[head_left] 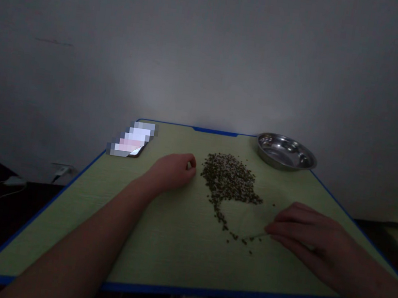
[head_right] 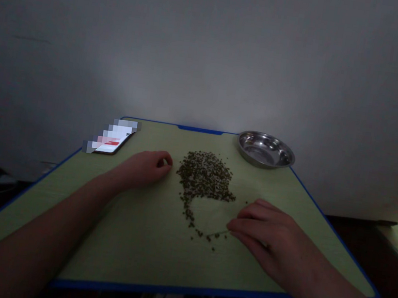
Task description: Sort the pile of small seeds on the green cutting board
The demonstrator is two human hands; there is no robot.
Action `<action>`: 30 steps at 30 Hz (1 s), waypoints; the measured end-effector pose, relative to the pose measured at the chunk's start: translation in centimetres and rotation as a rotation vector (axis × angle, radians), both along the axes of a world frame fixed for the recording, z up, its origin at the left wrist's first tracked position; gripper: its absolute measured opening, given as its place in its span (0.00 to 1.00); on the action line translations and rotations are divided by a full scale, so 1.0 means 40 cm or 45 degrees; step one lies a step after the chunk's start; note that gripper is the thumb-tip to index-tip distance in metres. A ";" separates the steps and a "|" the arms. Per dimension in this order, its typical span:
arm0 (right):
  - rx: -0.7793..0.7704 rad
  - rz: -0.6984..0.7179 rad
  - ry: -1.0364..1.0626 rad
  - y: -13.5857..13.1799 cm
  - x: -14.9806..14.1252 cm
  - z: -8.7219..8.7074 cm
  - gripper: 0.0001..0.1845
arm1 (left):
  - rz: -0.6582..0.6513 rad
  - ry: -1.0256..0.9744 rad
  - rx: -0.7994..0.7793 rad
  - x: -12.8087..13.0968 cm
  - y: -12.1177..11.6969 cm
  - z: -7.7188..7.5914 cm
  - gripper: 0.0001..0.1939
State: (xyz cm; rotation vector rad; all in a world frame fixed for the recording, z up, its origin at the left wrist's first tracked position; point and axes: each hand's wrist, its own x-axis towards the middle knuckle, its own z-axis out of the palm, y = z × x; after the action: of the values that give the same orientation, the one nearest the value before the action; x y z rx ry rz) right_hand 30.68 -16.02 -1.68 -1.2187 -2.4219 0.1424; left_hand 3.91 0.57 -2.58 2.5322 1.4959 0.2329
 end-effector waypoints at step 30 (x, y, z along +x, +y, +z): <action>0.046 -0.001 -0.074 0.028 -0.065 0.024 0.13 | 0.003 0.004 0.006 0.000 -0.003 0.002 0.15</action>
State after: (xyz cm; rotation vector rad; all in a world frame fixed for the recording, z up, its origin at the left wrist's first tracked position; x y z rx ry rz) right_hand 28.08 -14.92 -0.74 -1.2237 -2.4628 0.0632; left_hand 3.92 0.43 -2.51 2.5358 1.5018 0.2330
